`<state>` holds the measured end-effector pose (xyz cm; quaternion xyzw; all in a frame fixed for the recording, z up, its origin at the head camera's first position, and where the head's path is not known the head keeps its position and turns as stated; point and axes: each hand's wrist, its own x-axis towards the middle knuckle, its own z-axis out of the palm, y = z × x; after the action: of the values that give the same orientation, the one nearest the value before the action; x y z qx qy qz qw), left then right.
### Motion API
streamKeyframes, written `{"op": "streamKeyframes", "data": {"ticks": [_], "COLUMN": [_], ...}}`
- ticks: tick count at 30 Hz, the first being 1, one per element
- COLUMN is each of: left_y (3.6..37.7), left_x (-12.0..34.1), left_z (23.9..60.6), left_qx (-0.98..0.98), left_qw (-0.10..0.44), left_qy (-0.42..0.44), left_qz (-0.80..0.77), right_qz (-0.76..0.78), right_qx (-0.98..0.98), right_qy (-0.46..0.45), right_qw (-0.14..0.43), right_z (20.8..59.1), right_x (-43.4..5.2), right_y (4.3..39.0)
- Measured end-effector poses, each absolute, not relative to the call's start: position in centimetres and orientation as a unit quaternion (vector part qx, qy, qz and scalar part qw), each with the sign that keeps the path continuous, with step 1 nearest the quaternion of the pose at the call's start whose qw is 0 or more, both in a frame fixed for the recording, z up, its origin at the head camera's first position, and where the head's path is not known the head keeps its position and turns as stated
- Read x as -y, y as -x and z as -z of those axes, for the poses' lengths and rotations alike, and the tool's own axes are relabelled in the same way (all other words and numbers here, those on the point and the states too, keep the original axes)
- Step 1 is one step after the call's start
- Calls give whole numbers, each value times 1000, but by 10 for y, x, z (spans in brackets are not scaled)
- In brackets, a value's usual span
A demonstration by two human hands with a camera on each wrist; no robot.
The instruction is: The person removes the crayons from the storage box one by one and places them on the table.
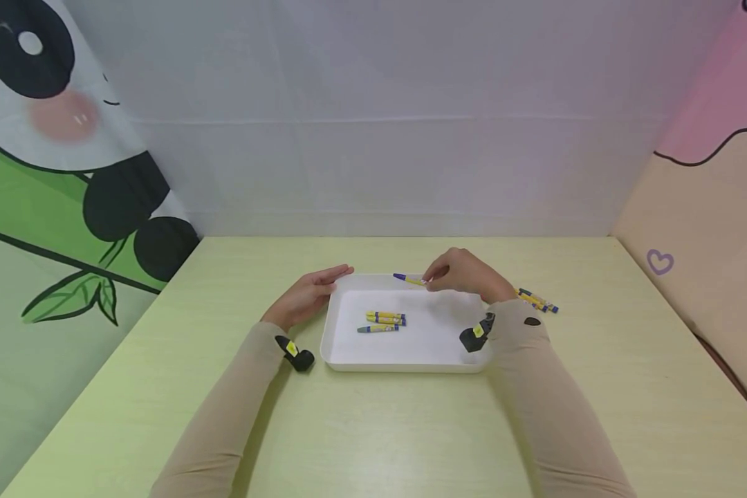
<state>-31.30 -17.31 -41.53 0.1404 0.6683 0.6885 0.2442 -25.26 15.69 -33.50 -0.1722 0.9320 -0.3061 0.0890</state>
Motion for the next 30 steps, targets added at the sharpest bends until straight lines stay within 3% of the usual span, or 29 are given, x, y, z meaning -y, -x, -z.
{"op": "streamKeyframes", "data": {"ticks": [30], "left_y": [313], "left_x": [173], "left_z": [414], "left_qx": [-673], "left_qw": [243], "left_qy": [-137], "left_qz": [-685], "right_qz": [309], "right_qx": [-944], "right_qy": [105], "right_qw": [55], "right_z": [340], "right_x": [-230], "right_y": [218]}}
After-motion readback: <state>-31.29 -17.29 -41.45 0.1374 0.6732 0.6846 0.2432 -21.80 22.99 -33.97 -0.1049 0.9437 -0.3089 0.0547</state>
